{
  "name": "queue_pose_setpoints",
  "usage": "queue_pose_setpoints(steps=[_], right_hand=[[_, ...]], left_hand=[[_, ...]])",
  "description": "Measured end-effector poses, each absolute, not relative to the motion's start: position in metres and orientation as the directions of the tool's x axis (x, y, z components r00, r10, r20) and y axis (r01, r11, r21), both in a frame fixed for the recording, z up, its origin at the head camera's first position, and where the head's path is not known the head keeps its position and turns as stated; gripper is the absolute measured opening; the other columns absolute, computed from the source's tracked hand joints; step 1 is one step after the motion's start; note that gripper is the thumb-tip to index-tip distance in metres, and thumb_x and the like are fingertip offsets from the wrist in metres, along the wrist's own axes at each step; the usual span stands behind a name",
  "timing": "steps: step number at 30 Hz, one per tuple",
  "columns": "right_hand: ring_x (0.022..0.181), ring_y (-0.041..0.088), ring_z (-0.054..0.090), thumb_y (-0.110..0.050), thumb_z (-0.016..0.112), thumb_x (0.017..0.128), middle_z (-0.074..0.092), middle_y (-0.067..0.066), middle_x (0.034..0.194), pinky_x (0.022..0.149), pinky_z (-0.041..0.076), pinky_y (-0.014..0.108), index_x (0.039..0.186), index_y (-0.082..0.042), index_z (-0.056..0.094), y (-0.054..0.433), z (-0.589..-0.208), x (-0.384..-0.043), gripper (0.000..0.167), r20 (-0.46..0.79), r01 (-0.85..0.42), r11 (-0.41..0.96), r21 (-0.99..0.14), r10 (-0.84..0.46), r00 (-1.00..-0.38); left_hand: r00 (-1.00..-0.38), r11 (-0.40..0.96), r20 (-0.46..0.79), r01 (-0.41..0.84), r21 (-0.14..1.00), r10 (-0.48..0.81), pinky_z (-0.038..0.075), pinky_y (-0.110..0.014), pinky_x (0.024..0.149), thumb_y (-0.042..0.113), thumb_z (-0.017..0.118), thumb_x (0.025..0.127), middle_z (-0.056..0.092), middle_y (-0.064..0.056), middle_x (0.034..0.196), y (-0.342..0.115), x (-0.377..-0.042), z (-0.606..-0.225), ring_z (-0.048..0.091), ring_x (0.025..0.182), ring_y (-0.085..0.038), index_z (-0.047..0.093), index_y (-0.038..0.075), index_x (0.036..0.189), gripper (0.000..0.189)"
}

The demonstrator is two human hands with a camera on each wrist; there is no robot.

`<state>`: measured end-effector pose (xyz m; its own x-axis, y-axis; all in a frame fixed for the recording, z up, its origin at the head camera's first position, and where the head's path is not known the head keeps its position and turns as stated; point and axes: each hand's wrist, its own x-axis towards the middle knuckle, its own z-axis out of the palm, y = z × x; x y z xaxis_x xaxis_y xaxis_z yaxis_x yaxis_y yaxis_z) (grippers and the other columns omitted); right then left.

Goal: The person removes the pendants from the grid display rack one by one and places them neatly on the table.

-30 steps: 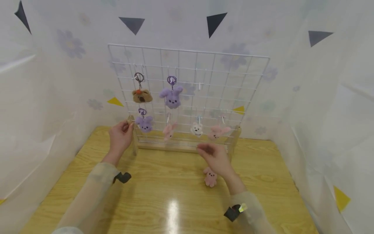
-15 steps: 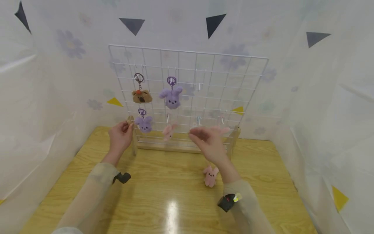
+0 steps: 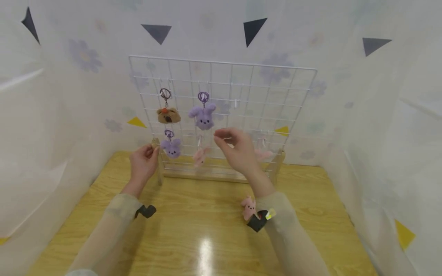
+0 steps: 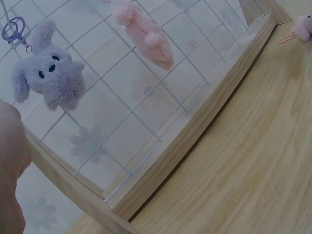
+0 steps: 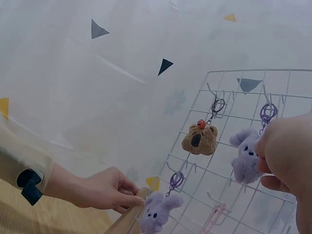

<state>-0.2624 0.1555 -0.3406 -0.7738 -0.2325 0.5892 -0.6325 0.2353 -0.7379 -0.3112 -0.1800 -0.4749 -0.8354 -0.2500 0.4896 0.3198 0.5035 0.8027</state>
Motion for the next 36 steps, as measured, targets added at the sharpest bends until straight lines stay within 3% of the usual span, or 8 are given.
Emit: queue_pose_setpoints(steps=[5, 10, 12, 23, 27, 36], right_hand=[[0.102, 0.026, 0.072, 0.004, 0.072, 0.099, 0.075, 0.016, 0.110, 0.092, 0.062, 0.031, 0.112, 0.005, 0.073, 0.144, -0.331, -0.271, 0.013, 0.680, -0.715, 0.269, -0.646, -0.223, -0.699], [0.097, 0.043, 0.071, 0.018, 0.069, 0.093, 0.071, 0.031, 0.107, 0.090, 0.063, 0.053, 0.108, 0.017, 0.067, 0.132, -0.324, -0.279, 0.015, 0.778, -0.801, 0.230, -0.552, -0.204, -0.594], [0.098, 0.045, 0.070, 0.020, 0.069, 0.092, 0.071, 0.033, 0.107, 0.088, 0.063, 0.056, 0.107, 0.019, 0.066, 0.129, -0.321, -0.281, 0.016, 0.803, -0.820, 0.237, -0.521, -0.190, -0.565], [0.104, 0.037, 0.071, 0.008, 0.072, 0.095, 0.072, 0.025, 0.113, 0.091, 0.064, 0.044, 0.116, 0.012, 0.067, 0.116, -0.294, -0.287, 0.022, 0.879, -0.863, 0.347, -0.367, -0.174, -0.444], [0.102, 0.039, 0.071, 0.008, 0.070, 0.096, 0.071, 0.025, 0.114, 0.093, 0.063, 0.040, 0.118, 0.013, 0.066, 0.110, -0.287, -0.291, 0.023, 0.876, -0.848, 0.381, -0.368, -0.162, -0.454], [0.100, 0.036, 0.071, 0.010, 0.069, 0.095, 0.070, 0.027, 0.114, 0.094, 0.063, 0.039, 0.120, 0.015, 0.065, 0.101, -0.283, -0.299, 0.026, 0.807, -0.768, 0.383, -0.513, -0.089, -0.584]], left_hand=[[-0.845, 0.491, 0.473, 0.311, 0.814, -0.249, 0.065, -0.035, 0.083, 0.009, 0.069, 0.104, 0.075, -0.030, 0.107, -0.179, -0.311, -0.476, 0.077, 0.098, -0.039, 0.072, -0.012, 0.116, 0.024], [-0.844, 0.504, 0.472, 0.301, 0.810, -0.255, 0.065, -0.038, 0.083, 0.008, 0.069, 0.104, 0.075, -0.030, 0.107, -0.180, -0.310, -0.477, 0.077, 0.098, -0.039, 0.073, -0.012, 0.116, 0.024], [-0.843, 0.505, 0.474, 0.302, 0.808, -0.254, 0.066, -0.039, 0.083, 0.009, 0.069, 0.104, 0.075, -0.029, 0.107, -0.180, -0.310, -0.477, 0.077, 0.098, -0.039, 0.073, -0.012, 0.116, 0.024], [-0.841, 0.500, 0.474, 0.302, 0.811, -0.261, 0.065, -0.035, 0.083, 0.009, 0.070, 0.103, 0.075, -0.028, 0.107, -0.179, -0.311, -0.476, 0.077, 0.097, -0.037, 0.073, -0.011, 0.116, 0.023], [-0.837, 0.499, 0.481, 0.310, 0.809, -0.261, 0.065, -0.033, 0.082, 0.009, 0.071, 0.103, 0.076, -0.027, 0.107, -0.180, -0.311, -0.477, 0.077, 0.097, -0.037, 0.073, -0.011, 0.115, 0.023], [-0.837, 0.503, 0.487, 0.318, 0.804, -0.249, 0.066, -0.037, 0.083, 0.009, 0.070, 0.103, 0.075, -0.028, 0.106, -0.180, -0.311, -0.476, 0.077, 0.097, -0.038, 0.074, -0.011, 0.113, 0.022]])
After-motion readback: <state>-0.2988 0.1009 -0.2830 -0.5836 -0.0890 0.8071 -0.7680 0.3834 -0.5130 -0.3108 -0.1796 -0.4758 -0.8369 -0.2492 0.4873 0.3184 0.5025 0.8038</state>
